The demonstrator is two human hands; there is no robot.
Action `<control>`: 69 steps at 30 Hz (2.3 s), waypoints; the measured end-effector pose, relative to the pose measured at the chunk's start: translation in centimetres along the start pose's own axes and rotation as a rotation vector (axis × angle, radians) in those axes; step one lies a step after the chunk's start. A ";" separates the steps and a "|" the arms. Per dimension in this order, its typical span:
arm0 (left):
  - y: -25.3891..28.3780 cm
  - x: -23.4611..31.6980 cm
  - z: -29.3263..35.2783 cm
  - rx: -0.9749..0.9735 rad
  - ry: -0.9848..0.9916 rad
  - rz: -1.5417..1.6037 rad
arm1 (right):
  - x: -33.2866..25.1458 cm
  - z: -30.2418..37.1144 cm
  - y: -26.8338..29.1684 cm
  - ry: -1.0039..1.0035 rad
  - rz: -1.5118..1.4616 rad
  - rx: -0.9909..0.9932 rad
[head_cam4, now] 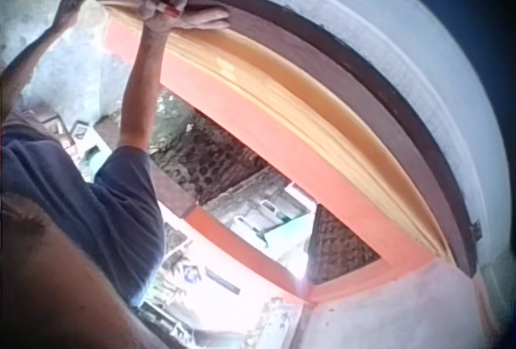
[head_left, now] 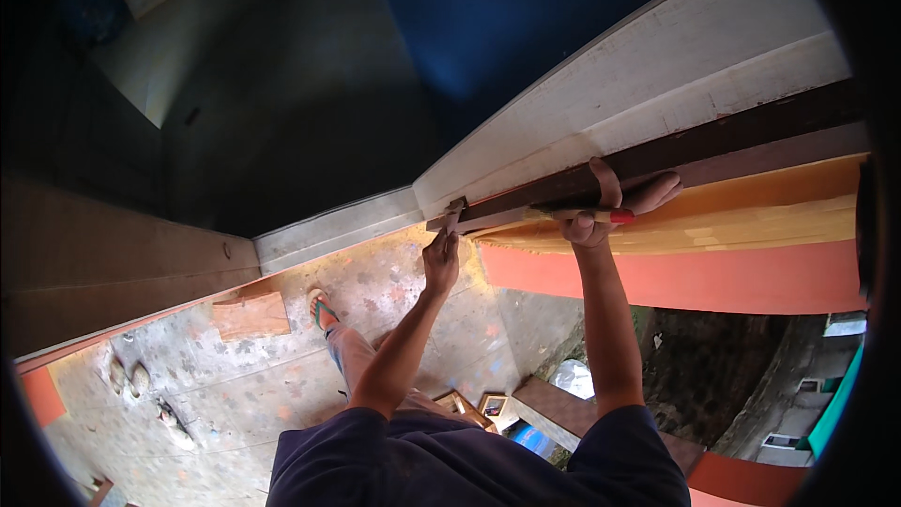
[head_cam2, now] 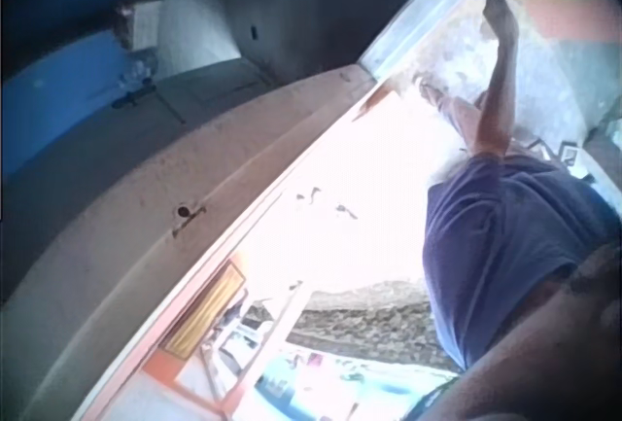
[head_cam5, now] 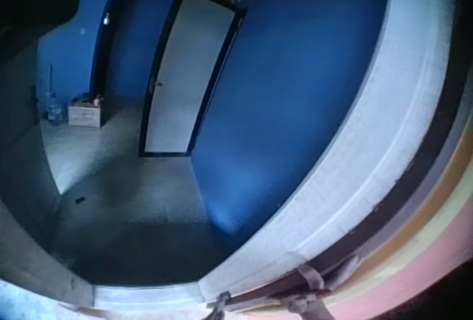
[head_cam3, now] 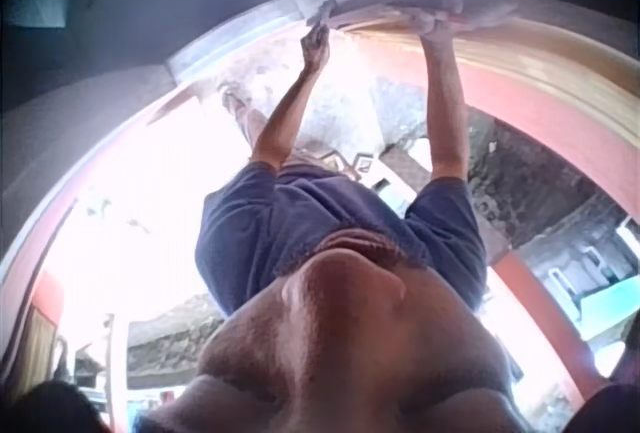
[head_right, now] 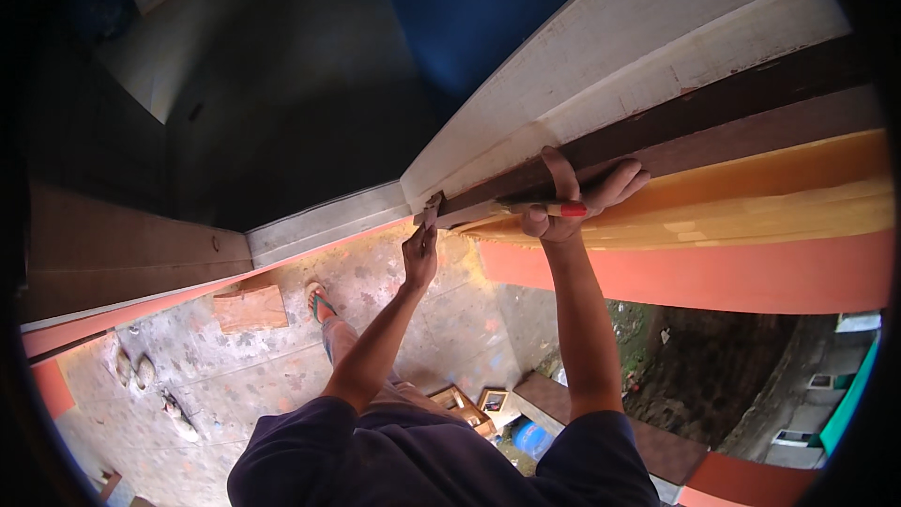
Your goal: The person scrubs and wipes a white window frame using a small brush and a cloth. They alternate between brushing and wiping along the frame edges and corners, focusing on cleaning the surface.
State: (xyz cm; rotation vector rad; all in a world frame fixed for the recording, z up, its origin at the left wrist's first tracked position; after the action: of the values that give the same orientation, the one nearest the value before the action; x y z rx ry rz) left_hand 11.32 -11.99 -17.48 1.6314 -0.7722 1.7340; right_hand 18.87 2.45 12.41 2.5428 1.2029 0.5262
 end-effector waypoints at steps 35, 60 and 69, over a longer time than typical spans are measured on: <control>-0.6 -2.0 -3.8 0.031 0.367 -0.101 | -0.8 -1.3 -0.1 0.013 -0.039 0.002; -0.7 10.2 -4.4 0.270 -0.423 0.159 | -1.3 -0.7 -0.3 -0.035 -0.041 0.040; 0.6 0.9 -4.5 0.165 -0.410 -0.090 | -1.4 -0.6 -0.4 -0.051 -0.051 0.042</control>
State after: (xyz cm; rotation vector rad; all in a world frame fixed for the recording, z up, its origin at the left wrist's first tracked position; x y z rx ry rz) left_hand 7.97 -8.80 -16.89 2.1393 -0.7386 1.4489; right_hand 17.48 1.67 12.53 2.5365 1.2700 0.4258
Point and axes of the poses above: each hand's wrist, its own z-axis away from the middle knuckle, its own y-axis out of the back of the hand, x = y × z, the point moved 1 cm from there along -z, towards the middle knuckle, and after that the axes turned 4 degrees about -y, right-handed, at the moved point
